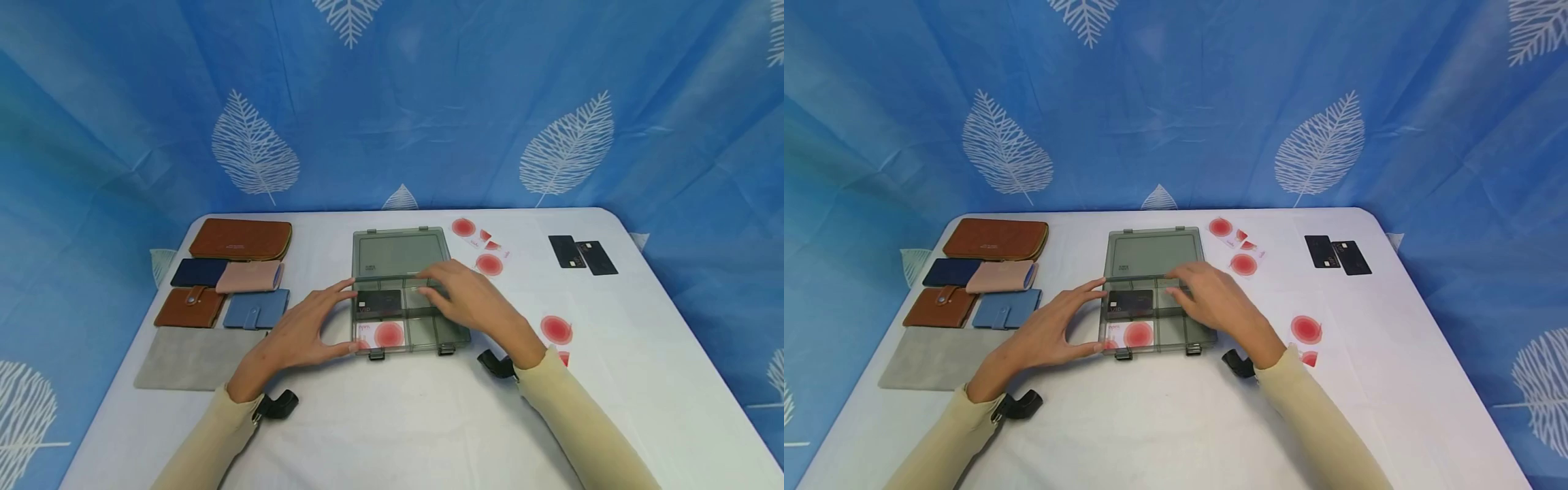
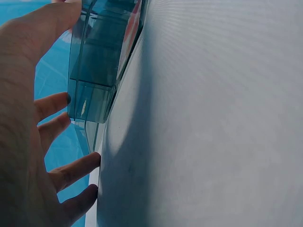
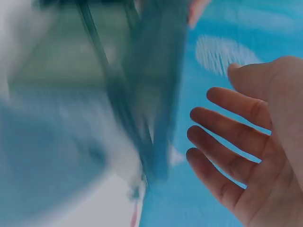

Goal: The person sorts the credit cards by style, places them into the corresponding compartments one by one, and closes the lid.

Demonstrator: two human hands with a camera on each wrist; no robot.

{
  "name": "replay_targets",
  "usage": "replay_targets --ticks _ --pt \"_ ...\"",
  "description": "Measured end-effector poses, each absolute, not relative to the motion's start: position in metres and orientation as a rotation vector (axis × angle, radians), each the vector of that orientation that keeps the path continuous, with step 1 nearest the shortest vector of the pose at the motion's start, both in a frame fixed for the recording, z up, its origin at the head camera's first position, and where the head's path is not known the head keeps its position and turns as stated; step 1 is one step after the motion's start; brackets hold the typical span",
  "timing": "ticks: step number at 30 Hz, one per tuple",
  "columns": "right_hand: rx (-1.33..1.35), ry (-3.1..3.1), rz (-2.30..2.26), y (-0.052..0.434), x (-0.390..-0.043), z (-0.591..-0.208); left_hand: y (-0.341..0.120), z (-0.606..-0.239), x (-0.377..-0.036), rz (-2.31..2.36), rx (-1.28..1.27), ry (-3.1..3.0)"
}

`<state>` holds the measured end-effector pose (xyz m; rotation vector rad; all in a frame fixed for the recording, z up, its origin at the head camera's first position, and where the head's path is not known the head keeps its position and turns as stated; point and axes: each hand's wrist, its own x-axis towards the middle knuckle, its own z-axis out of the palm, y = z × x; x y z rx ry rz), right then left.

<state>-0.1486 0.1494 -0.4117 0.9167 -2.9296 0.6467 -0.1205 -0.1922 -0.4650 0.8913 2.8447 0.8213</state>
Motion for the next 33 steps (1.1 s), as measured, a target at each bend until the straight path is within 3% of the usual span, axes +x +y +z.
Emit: replay_targets --ticks 10,17,25,33 --pt "0.625 -2.989 0.708 0.229 -0.183 -0.405 -0.191 -0.464 -0.12 0.81 0.897 2.847" --pt "0.622 -3.109 0.737 0.272 -0.208 -0.414 -0.19 -0.464 -0.12 0.787 0.897 2.857" --pt "0.805 -3.151 0.706 0.292 -0.227 -0.427 -0.192 -0.463 -0.12 0.798 0.884 2.848" --pt "0.673 -3.228 0.599 0.295 -0.216 -0.424 -0.193 -0.465 -0.12 0.784 0.885 2.862"
